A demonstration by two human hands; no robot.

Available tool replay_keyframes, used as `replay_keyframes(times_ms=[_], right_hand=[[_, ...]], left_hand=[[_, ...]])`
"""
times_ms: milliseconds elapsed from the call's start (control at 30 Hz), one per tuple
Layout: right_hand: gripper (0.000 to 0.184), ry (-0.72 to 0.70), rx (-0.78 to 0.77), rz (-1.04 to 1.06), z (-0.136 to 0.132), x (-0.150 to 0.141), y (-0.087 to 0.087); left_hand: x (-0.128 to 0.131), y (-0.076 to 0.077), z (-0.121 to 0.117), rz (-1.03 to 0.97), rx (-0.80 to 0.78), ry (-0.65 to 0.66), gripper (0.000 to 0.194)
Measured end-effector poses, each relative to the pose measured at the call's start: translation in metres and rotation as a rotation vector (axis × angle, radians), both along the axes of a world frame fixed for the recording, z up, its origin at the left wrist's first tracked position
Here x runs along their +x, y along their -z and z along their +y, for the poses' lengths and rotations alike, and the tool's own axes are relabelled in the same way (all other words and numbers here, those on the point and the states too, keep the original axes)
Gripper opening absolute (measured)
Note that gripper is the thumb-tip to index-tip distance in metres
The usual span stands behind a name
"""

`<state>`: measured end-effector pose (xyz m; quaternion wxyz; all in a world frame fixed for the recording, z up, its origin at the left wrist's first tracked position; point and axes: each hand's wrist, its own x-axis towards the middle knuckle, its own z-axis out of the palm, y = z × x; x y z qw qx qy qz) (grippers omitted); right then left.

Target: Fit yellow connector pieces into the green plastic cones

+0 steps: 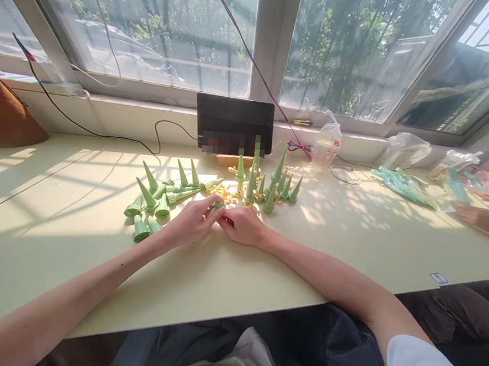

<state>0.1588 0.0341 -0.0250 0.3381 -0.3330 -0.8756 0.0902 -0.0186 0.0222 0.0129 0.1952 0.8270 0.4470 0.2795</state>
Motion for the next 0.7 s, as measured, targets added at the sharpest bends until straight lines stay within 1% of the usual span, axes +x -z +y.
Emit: replay_keyframes(times_ms=[133,267,400,567,633,700], right_hand=[[0.027,-0.021,-0.015,0.031,-0.0013,0.0007,-0.0027],[0.030,-0.060,-0.018,0.078,-0.0012,0.0016,-0.0028],[0.029,-0.110,-0.030,0.134,0.0003,0.0035,-0.0007],[0.028,-0.116,-0.051,0.165,0.0013,0.0061,0.0015],[0.027,-0.127,-0.066,0.167,0.0012,0.0062,0.0019],[0.026,-0.124,-0.073,0.174,0.0010,0.0053,0.0019]], left_hand=[[0.0006,0.0020,0.0004,-0.083,-0.036,0.002,0.028],[0.0005,0.0004,-0.0007,-0.112,-0.039,0.022,0.030],[-0.0003,0.0004,-0.0005,-0.146,-0.002,0.062,0.031],[-0.0025,0.0036,0.0024,-0.159,0.063,0.108,0.029],[-0.0032,0.0048,0.0035,-0.155,0.092,0.115,0.028],[-0.0033,0.0056,0.0041,-0.142,0.111,0.093,0.028]])
